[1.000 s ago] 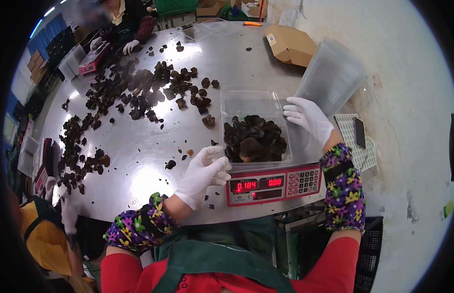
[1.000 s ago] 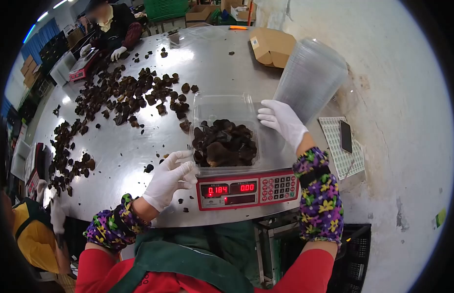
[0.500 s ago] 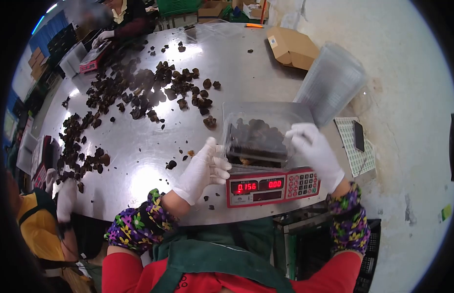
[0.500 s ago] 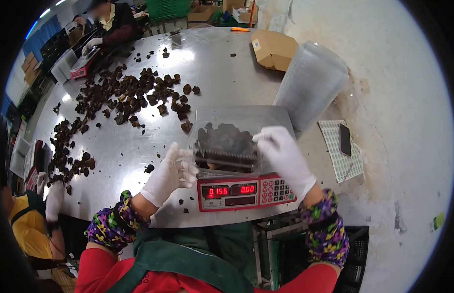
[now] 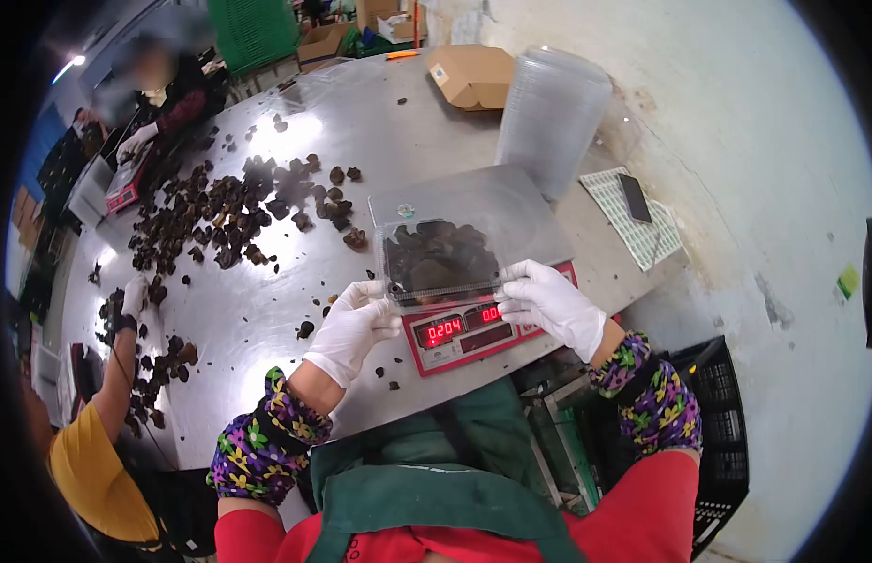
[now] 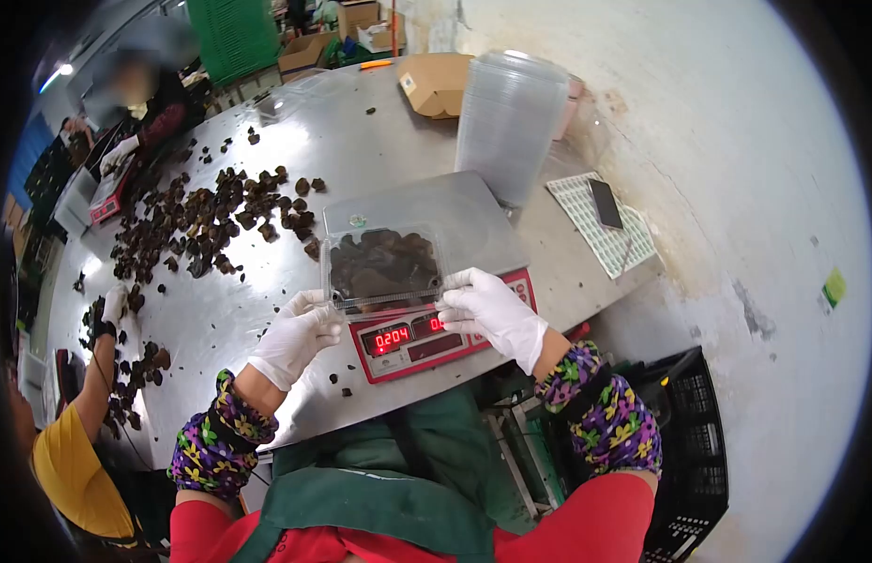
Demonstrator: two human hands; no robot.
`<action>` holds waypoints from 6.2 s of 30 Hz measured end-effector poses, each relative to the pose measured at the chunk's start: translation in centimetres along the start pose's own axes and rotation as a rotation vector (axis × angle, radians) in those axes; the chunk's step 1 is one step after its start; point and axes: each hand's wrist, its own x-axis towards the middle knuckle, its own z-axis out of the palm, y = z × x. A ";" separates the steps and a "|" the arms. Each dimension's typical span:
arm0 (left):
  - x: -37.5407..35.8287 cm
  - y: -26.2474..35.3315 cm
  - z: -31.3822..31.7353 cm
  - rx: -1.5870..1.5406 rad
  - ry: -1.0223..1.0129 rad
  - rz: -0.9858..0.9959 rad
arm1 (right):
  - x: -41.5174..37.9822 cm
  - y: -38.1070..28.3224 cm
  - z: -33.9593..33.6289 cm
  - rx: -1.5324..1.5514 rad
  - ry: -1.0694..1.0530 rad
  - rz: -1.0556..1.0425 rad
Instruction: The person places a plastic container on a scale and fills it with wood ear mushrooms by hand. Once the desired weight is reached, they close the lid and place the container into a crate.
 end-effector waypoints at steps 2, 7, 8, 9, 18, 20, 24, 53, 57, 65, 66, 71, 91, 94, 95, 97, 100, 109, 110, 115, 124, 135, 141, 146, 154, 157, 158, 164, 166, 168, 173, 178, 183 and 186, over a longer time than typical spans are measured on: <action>-0.9 -0.6 0.3 0.040 -0.015 0.036 | -0.6 0.4 0.4 -0.077 0.062 -0.037; -2.5 -2.9 0.6 0.173 0.007 0.165 | -1.8 2.4 1.2 -0.222 0.137 -0.243; -2.8 -3.2 0.8 0.158 -0.002 0.175 | -2.3 2.9 1.2 -0.244 0.167 -0.310; -3.1 -3.2 1.0 0.158 -0.010 0.177 | -3.1 3.0 1.4 -0.244 0.174 -0.314; -7.3 -5.6 7.1 -0.090 -0.316 0.226 | -6.8 10.0 6.4 0.410 0.067 -0.600; -7.9 -7.5 9.0 0.030 -0.444 0.184 | -10.8 7.5 7.0 0.673 0.151 -0.521; -9.5 -5.7 9.7 0.403 -0.524 0.319 | -18.2 5.9 -4.0 0.115 0.547 -0.742; -7.8 -11.3 -29.0 1.170 0.943 0.664 | -30.2 33.7 -36.7 0.071 1.217 0.589; -7.7 -12.5 -28.2 1.194 0.945 0.699 | -29.2 36.1 -39.8 -0.539 1.127 0.464; -9.5 -14.0 -25.4 1.461 1.040 0.948 | -31.6 19.0 -36.7 -0.732 1.313 -0.023; -9.5 -14.4 -23.9 1.193 0.964 0.838 | -31.2 15.0 -34.5 -0.779 1.329 -0.040; -9.5 -15.0 -21.3 1.028 0.998 0.754 | -26.6 1.7 -27.2 -0.996 1.226 -0.439; -10.5 -12.2 -16.3 1.336 1.257 0.542 | 18.3 -27.6 -22.7 -1.617 0.521 -0.853; -10.5 -12.0 -16.1 1.327 1.260 0.524 | 21.3 -29.2 -27.0 -1.554 0.452 -0.815; -10.5 -11.9 -16.0 1.324 1.259 0.525 | 20.4 -29.9 -26.6 -1.578 0.442 -0.781; -10.5 -11.8 -15.9 1.321 1.261 0.524 | 19.5 -29.9 -26.3 -1.564 0.458 -0.770; -10.4 -11.7 -15.9 1.313 1.259 0.503 | 19.0 -30.4 -25.8 -1.473 0.578 -0.654; -10.5 -12.1 -16.2 1.302 1.265 0.521 | 9.8 -24.7 -13.9 -1.266 0.888 -1.104; -10.4 -12.2 -16.2 1.306 1.264 0.515 | 8.2 -23.3 -12.2 -1.295 0.956 -1.210; -10.4 -12.3 -16.3 1.315 1.239 0.523 | 1.9 -10.8 -2.6 -1.490 0.588 -1.187; -10.9 -12.2 -16.5 1.290 1.138 0.532 | 2.2 2.2 0.0 -1.589 0.388 -1.060; -8.6 -4.4 -29.0 1.461 0.880 0.518 | -3.7 10.3 13.2 -1.074 -0.202 -1.080; 0.3 -5.0 -23.9 1.682 0.570 0.395 | 1.3 17.3 16.6 -1.278 -0.110 -0.872; 7.4 -3.1 -20.8 1.548 0.442 0.677 | 2.9 16.7 17.1 -1.424 -0.017 -0.755; 11.0 -1.4 -20.3 1.546 0.226 0.776 | 4.7 15.9 17.8 -1.481 0.049 -0.683; 6.2 0.0 -18.0 1.446 -0.145 0.630 | 5.5 15.4 18.1 -1.469 0.013 -0.671; 6.6 0.6 -18.0 1.448 -0.157 0.630 | 5.4 15.2 18.2 -1.465 0.009 -0.660; 16.3 1.7 -21.7 1.487 0.367 0.822 | 5.5 15.4 18.2 -1.438 0.014 -0.645; 16.9 1.0 -21.6 1.702 0.411 0.760 | 5.5 15.4 18.0 -1.428 0.017 -0.658; 14.9 0.0 -20.5 1.675 0.194 0.760 | 5.6 15.5 17.9 -1.442 0.034 -0.658; 8.4 -2.9 -16.3 1.436 -0.364 0.763 | 5.5 15.4 18.2 -1.440 0.033 -0.648; 9.0 -0.4 -13.7 1.393 -0.337 0.796 | 5.4 15.8 17.5 -1.320 0.001 -0.777; 12.3 -2.2 -12.1 1.534 -0.385 0.973 | 5.3 16.1 17.4 -1.218 -0.021 -0.935; 9.4 -2.0 -12.9 1.544 -0.471 0.880 | 5.4 16.2 17.4 -1.205 0.038 -0.877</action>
